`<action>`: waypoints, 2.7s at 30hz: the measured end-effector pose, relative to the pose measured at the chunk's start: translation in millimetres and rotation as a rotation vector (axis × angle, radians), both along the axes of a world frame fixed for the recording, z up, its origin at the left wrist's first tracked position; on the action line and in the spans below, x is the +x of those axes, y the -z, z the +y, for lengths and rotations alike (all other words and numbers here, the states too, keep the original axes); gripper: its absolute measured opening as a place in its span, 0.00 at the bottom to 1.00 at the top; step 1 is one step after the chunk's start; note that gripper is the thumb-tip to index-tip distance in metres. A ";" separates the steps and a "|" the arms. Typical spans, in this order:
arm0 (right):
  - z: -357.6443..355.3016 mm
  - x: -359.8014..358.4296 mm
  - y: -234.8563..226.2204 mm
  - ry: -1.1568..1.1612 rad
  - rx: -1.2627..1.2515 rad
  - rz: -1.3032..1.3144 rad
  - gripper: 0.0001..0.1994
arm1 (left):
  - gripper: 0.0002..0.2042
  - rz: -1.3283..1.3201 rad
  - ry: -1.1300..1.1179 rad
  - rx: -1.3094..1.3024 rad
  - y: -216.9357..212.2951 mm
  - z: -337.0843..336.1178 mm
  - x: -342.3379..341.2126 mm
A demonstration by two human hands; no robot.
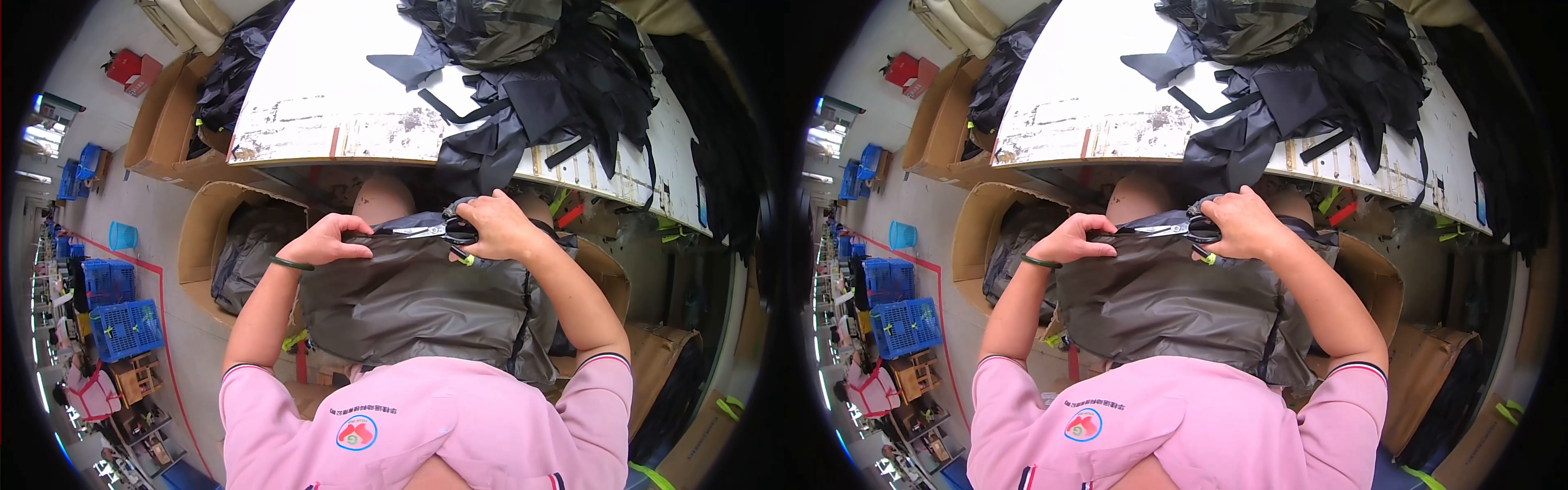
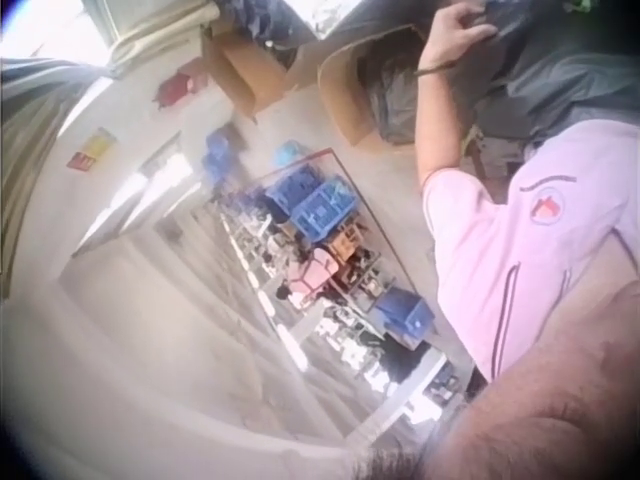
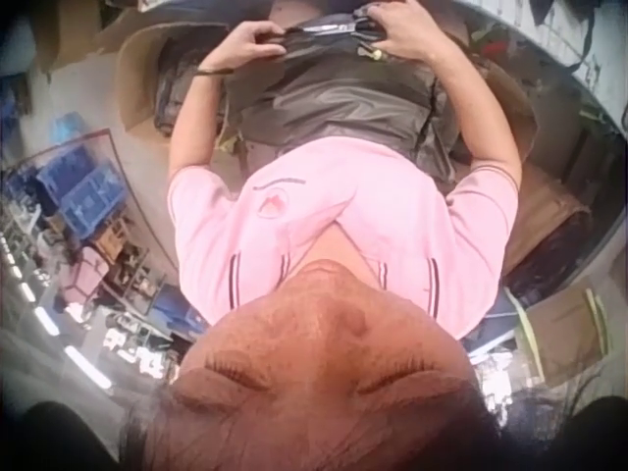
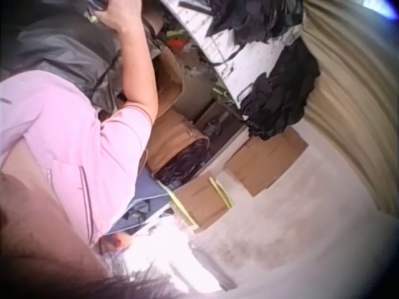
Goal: Use scissors to trim excess material from fabric components of outdoor gear.
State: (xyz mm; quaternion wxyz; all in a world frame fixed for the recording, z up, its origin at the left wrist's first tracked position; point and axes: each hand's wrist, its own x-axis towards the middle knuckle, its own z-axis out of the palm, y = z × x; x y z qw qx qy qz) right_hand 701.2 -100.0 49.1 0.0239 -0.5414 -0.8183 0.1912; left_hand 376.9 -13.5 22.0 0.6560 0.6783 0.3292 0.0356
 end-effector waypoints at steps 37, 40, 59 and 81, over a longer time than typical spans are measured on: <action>12.7 -22.4 7.0 -0.033 -0.173 -0.010 0.26 | 0.17 -0.012 0.013 0.358 3.0 -12.2 -4.2; 11.4 -22.4 7.3 -0.027 -0.170 -0.005 0.26 | 0.17 -0.016 0.015 0.371 5.0 -12.1 -4.6; 7.9 -39.3 6.9 -0.029 -0.093 0.054 0.25 | 0.17 -0.021 0.042 0.388 -1.7 -16.5 -5.0; 3.4 -40.6 21.2 0.235 -0.226 0.260 0.26 | 0.14 -0.337 -0.583 -0.325 36.6 -23.3 -92.0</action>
